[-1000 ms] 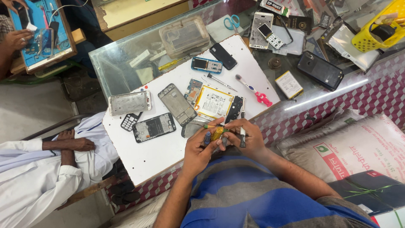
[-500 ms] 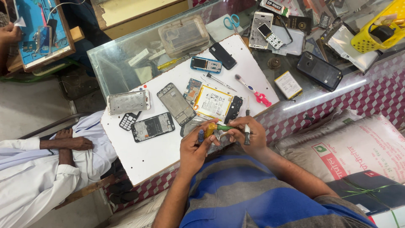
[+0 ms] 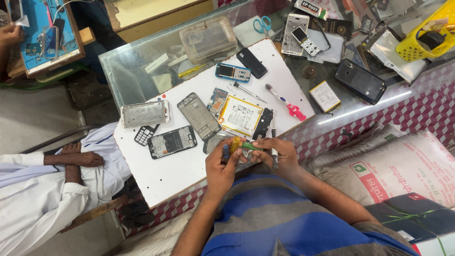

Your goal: The person disassembles and reassembles a smartphone on a cluttered workbench. They use a screwdriver to remove screws, detach the back cover, and handle internal components such as the battery and circuit board. The person then reassembles the device by aligning parts and securing screws.

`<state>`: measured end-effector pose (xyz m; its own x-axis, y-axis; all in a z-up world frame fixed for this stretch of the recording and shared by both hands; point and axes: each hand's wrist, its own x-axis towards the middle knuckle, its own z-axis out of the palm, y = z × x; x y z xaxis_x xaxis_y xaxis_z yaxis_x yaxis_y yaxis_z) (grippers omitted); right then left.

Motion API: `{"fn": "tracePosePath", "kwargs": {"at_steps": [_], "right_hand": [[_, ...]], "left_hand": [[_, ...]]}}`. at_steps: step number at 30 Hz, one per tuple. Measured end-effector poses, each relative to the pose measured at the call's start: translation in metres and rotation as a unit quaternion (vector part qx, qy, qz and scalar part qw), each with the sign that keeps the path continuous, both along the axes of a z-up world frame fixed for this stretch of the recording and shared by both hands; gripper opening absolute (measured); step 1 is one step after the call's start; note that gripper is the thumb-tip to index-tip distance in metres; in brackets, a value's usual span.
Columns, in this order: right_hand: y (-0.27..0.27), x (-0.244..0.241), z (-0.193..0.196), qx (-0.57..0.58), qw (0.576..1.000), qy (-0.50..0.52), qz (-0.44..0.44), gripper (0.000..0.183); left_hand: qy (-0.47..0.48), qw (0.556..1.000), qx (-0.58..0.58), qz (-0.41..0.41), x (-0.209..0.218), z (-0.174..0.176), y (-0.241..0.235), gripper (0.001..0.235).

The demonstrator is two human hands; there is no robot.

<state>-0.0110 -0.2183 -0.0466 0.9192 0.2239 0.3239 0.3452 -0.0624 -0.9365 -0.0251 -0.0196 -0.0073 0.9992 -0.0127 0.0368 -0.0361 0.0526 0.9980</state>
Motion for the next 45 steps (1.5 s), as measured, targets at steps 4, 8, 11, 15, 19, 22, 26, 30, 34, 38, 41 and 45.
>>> {"fn": "tracePosePath", "kwargs": {"at_steps": [4,8,11,15,19,22,26,30,34,38,41,45], "right_hand": [[0.004,0.003,0.003,-0.038,0.998,-0.058,-0.010,0.020],[0.003,0.003,0.004,-0.046,0.998,-0.026,0.016,0.023],[0.001,0.009,-0.001,0.004,0.998,-0.054,0.009,0.014],[-0.011,0.027,-0.014,-0.014,0.997,-0.064,-0.047,0.015],[-0.024,0.043,-0.025,0.026,0.993,-0.094,-0.062,0.019],[-0.029,0.052,-0.030,0.017,0.994,-0.083,-0.074,0.020],[-0.028,0.055,-0.043,0.000,0.990,-0.094,-0.102,0.018],[-0.026,0.053,-0.058,0.016,0.985,-0.105,-0.139,0.015],[-0.029,0.051,-0.065,0.041,0.983,-0.087,-0.155,0.016],[-0.029,0.053,-0.065,0.041,0.981,-0.085,-0.171,0.017],[-0.029,0.053,-0.066,0.041,0.980,-0.087,-0.173,0.017],[-0.029,0.054,-0.068,0.046,0.979,-0.087,-0.177,0.017]], "left_hand": [[-0.022,0.998,0.046,0.032,0.000,-0.006,0.001,0.027],[0.048,0.996,0.049,0.057,0.003,-0.008,0.006,0.030],[0.079,0.991,0.067,0.090,0.008,-0.010,0.017,0.031],[-0.090,0.961,0.214,0.154,0.032,-0.009,0.052,0.026],[-0.016,0.956,0.218,0.196,0.061,-0.002,0.086,0.025],[-0.088,0.937,0.263,0.212,0.089,0.002,0.110,0.023],[-0.085,0.932,0.289,0.203,0.132,-0.006,0.123,0.030],[-0.078,0.931,0.306,0.185,0.183,-0.024,0.122,0.020],[-0.033,0.934,0.296,0.199,0.220,-0.040,0.110,0.019],[0.034,0.926,0.317,0.204,0.243,-0.045,0.092,0.015],[0.074,0.921,0.326,0.199,0.253,-0.048,0.081,0.008],[0.075,0.934,0.298,0.184,0.262,-0.056,0.073,0.007]]}}
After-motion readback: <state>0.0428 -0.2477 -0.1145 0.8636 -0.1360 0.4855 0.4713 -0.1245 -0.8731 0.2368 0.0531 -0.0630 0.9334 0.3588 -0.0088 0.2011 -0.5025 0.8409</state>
